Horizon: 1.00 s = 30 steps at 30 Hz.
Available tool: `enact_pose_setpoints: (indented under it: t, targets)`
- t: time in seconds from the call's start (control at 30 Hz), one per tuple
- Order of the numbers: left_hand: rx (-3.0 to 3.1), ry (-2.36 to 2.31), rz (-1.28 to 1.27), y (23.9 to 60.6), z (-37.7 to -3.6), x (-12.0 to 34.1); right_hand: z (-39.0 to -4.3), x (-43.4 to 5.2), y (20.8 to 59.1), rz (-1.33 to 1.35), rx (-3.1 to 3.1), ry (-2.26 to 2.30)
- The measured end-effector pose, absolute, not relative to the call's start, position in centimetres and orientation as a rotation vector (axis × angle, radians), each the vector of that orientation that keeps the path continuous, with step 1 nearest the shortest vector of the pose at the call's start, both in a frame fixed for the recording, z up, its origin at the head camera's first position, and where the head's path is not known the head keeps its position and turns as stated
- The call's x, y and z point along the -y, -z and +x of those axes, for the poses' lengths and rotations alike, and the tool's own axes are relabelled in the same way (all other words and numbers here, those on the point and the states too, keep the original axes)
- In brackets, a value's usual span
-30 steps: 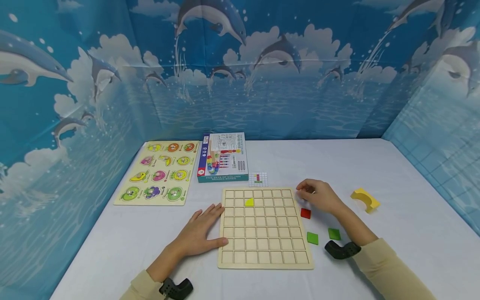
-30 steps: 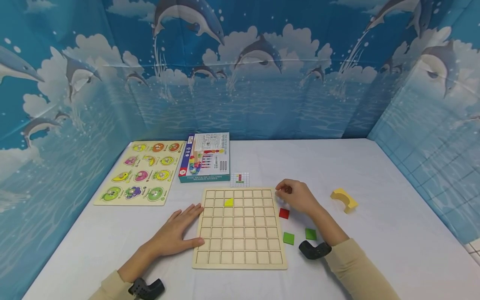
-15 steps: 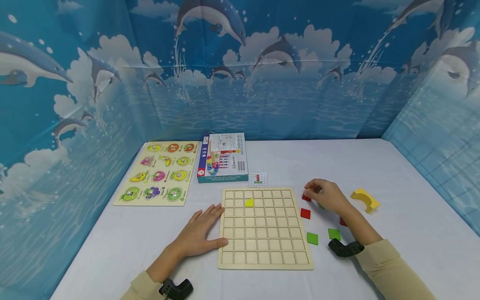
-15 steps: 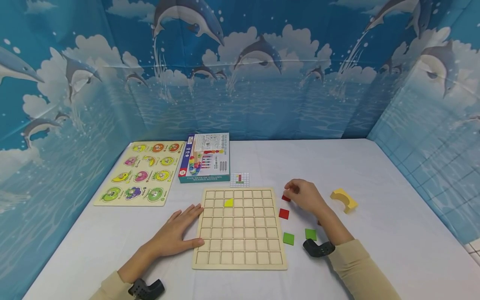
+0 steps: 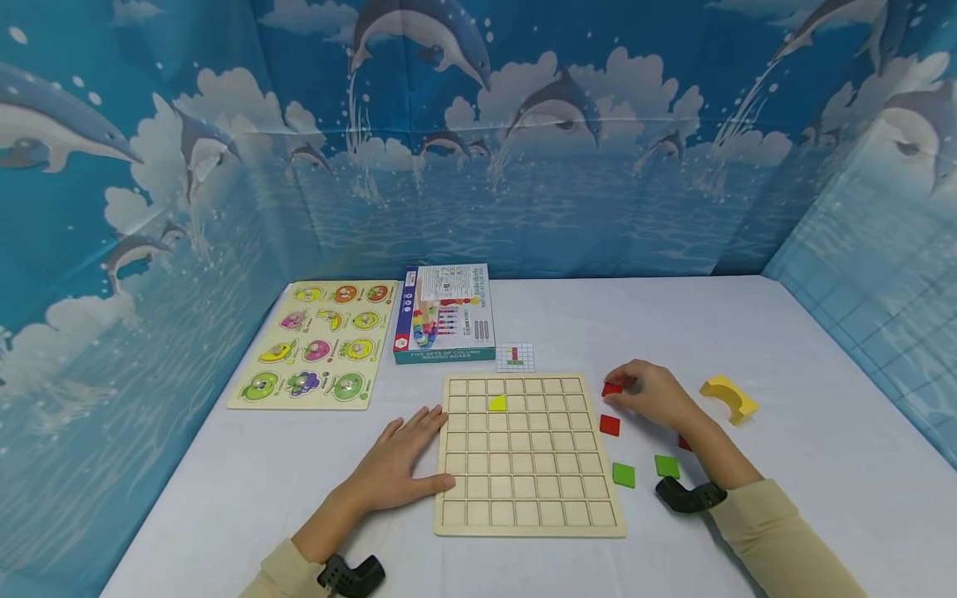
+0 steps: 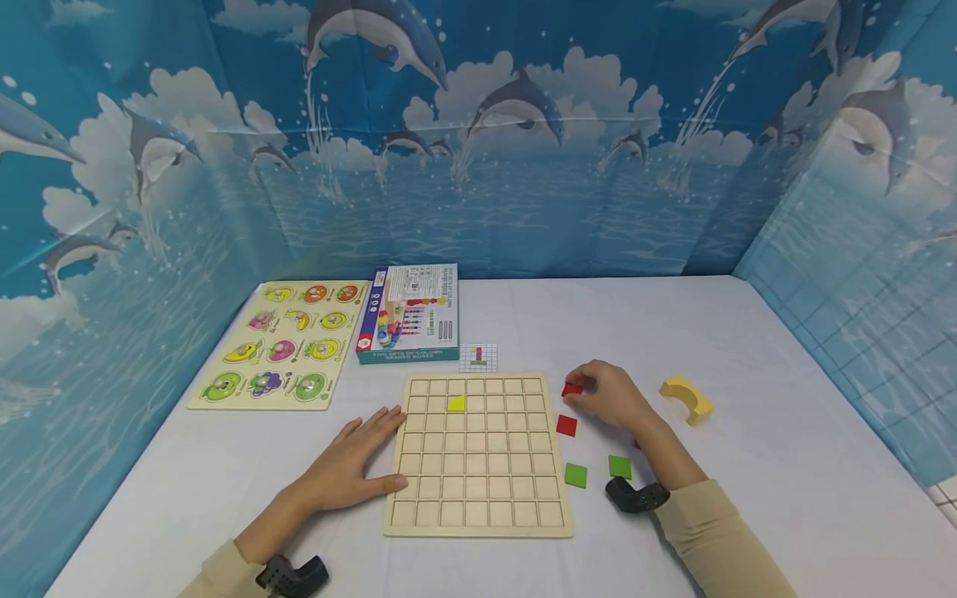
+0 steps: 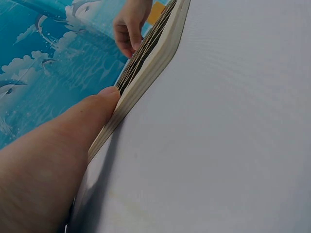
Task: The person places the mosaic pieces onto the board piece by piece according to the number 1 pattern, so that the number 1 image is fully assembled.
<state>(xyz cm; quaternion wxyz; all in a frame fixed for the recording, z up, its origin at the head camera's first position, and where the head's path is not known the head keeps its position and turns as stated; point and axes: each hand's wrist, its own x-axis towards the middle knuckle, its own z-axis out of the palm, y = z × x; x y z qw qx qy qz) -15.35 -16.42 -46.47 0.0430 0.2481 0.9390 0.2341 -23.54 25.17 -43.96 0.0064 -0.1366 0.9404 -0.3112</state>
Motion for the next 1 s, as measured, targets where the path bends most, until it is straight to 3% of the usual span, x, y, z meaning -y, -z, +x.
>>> enact_pose_setpoints:
  t: [1.0]
  targets:
    - [-2.867, -0.716, 0.756, 46.4, -15.3, 16.4, -23.4, -23.4, 42.9, -0.448, -2.898, 1.024]
